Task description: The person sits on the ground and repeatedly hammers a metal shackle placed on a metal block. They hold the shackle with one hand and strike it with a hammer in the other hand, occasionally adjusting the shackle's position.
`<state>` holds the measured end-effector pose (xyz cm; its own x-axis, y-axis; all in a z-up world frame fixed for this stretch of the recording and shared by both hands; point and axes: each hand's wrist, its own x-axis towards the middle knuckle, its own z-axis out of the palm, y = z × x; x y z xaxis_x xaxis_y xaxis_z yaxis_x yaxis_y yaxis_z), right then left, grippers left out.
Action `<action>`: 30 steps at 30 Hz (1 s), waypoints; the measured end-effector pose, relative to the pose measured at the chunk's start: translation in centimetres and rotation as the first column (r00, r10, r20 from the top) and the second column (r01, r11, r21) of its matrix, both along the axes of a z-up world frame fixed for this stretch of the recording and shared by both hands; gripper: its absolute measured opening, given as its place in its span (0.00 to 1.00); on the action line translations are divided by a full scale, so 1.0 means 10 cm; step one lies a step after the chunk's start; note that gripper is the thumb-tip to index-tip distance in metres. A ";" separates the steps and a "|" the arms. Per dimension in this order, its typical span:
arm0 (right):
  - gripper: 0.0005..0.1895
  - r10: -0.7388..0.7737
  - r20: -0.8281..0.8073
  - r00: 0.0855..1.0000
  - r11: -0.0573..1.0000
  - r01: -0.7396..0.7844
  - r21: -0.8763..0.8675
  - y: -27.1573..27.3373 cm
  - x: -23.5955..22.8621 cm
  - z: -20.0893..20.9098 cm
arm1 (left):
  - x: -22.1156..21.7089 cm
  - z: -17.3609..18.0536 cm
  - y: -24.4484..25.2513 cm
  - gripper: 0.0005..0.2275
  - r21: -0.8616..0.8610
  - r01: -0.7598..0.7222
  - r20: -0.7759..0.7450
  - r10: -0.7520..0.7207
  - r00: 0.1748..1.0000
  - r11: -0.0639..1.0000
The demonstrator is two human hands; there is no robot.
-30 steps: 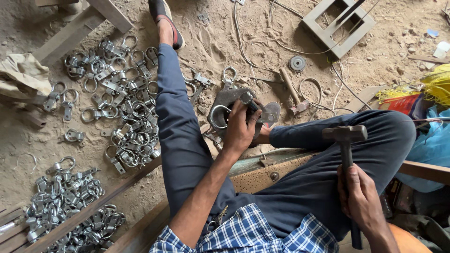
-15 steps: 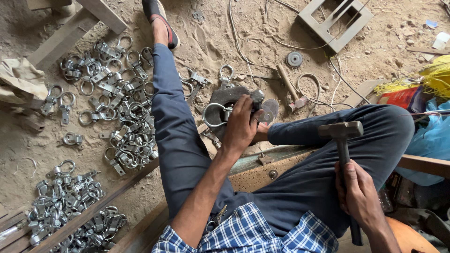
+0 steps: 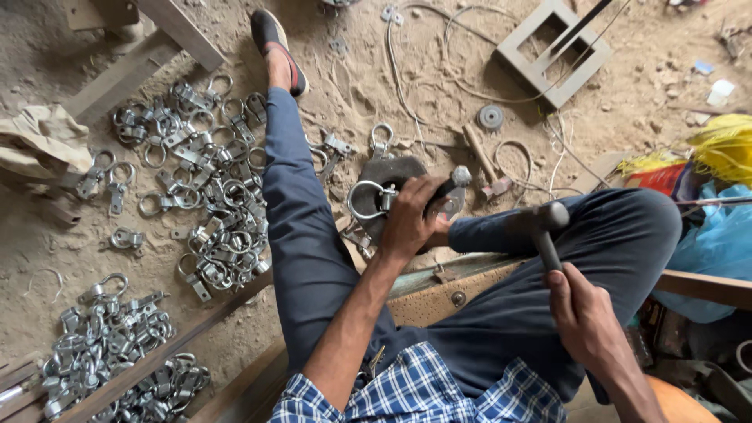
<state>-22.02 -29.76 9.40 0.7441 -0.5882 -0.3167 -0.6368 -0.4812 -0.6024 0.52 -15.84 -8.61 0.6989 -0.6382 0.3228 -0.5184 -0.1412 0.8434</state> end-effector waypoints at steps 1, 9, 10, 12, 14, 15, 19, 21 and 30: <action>0.19 0.028 -0.024 0.999 0.997 -0.029 -0.069 0.03 0.09 0.12 | 0.00 0.01 0.00 0.14 -0.006 -0.004 0.019 0.004 1.000 1.000; 0.16 0.196 0.407 0.892 0.958 -0.087 -0.272 0.18 0.50 0.44 | 0.01 0.07 0.01 0.14 0.006 -0.018 -0.056 0.018 0.998 1.000; 0.16 0.300 0.277 0.913 0.912 -0.189 -0.364 0.20 0.63 0.30 | 0.04 0.12 0.02 0.15 -0.007 -0.031 -0.005 0.031 1.000 0.999; 0.17 0.327 0.134 0.935 0.897 -0.263 -0.356 0.21 0.76 0.16 | -0.01 0.24 0.13 0.16 -0.027 -0.059 0.094 0.061 0.994 0.998; 0.17 0.200 0.051 0.979 0.971 -0.191 -0.144 0.09 0.76 0.18 | 0.05 0.31 0.13 0.14 0.003 -0.040 -0.066 0.041 0.997 0.999; 0.18 0.139 -0.010 0.990 0.989 -0.140 -0.038 0.05 0.74 0.17 | 0.04 0.33 0.12 0.13 0.016 -0.026 -0.155 0.028 0.988 1.000; 0.18 -0.038 0.081 0.996 0.989 0.026 0.143 -0.03 0.40 0.09 | 0.04 0.36 0.09 0.14 -0.101 -0.034 -0.112 0.023 0.994 0.994; 0.20 -0.194 0.087 0.977 0.928 0.154 0.338 0.00 0.20 -0.05 | 0.09 0.35 0.10 0.15 -0.053 -0.060 -0.204 0.048 0.978 0.997; 0.18 -0.467 -0.034 0.883 0.734 0.409 0.541 0.44 0.48 -0.45 | 0.14 0.40 0.14 0.13 -0.188 -0.090 -0.199 0.052 0.979 0.978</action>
